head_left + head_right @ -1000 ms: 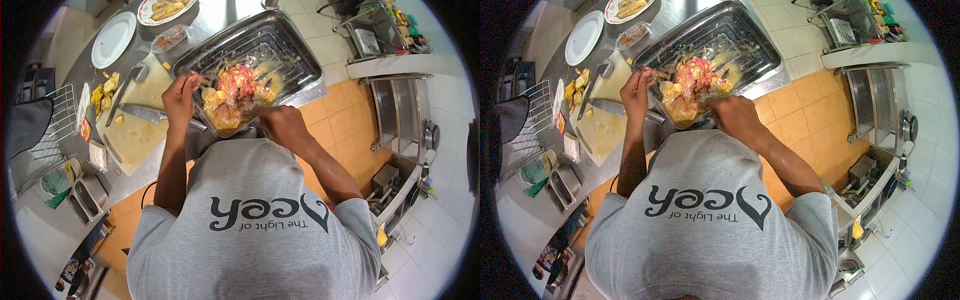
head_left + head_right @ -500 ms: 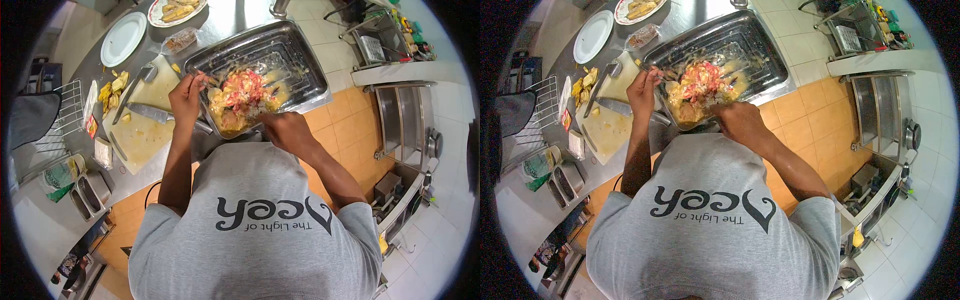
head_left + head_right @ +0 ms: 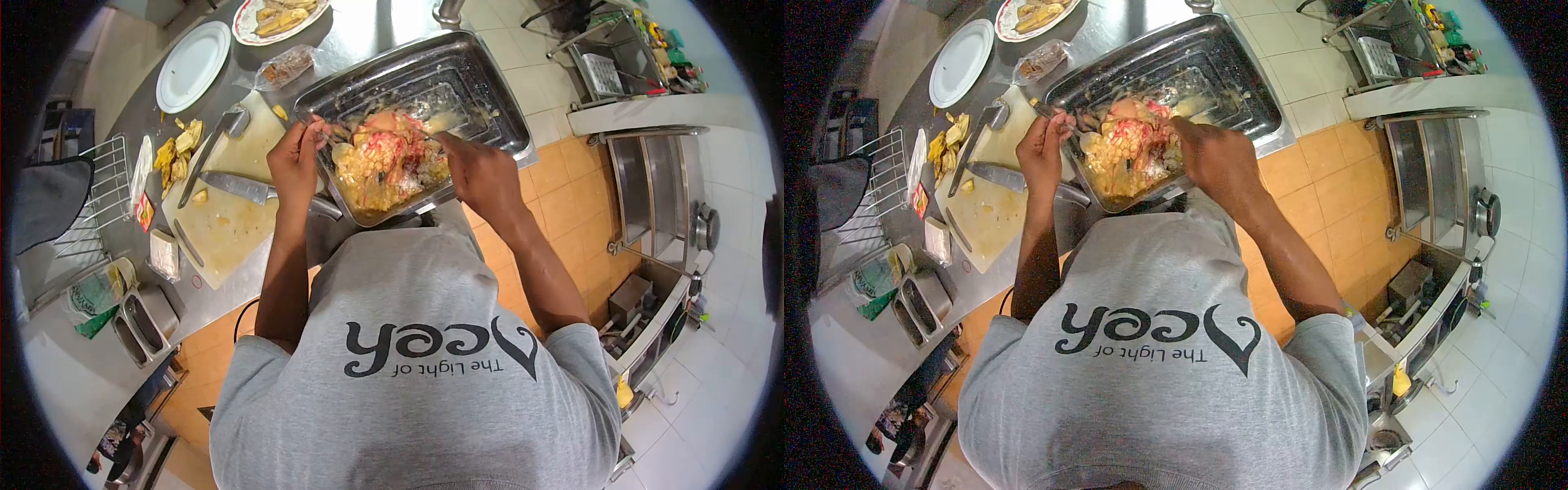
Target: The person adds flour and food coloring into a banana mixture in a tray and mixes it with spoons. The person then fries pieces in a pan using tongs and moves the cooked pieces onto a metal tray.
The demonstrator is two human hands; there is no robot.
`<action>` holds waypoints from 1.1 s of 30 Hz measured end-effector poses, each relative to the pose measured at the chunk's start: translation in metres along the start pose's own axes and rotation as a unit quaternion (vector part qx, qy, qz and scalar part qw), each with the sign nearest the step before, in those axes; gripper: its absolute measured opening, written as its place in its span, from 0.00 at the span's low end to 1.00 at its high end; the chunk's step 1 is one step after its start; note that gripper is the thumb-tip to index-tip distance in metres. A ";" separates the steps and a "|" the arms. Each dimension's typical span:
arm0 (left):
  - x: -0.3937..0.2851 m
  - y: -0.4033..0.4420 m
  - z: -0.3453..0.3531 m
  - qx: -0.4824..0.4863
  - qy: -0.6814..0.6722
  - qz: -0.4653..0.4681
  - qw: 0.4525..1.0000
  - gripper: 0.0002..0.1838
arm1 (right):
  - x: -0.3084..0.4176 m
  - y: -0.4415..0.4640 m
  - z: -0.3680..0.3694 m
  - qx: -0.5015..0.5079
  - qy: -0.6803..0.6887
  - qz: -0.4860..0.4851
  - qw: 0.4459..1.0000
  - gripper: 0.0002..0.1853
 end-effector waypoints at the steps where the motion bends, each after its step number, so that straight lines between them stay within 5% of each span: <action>1: 0.001 0.000 0.000 0.001 0.004 -0.003 1.000 0.11 | 0.003 -0.001 0.004 -0.001 -0.005 -0.011 1.000 0.15; 19: -0.028 0.000 -0.004 -0.065 -0.054 0.034 0.996 0.09 | -0.002 -0.045 0.004 0.086 -0.053 -0.038 0.994 0.25; 33: -0.021 -0.008 0.003 -0.031 0.011 0.082 0.996 0.09 | 0.004 -0.030 0.018 -0.027 -0.001 -0.084 0.996 0.29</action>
Point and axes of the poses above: each hand's wrist, its own y-axis towards the middle knuckle, its own z-axis out of the palm, x = y × z, the point moved 8 cm from there along y, towards the middle knuckle, and after that the axes turned 6 degrees about -x, right-handed, at the moved point
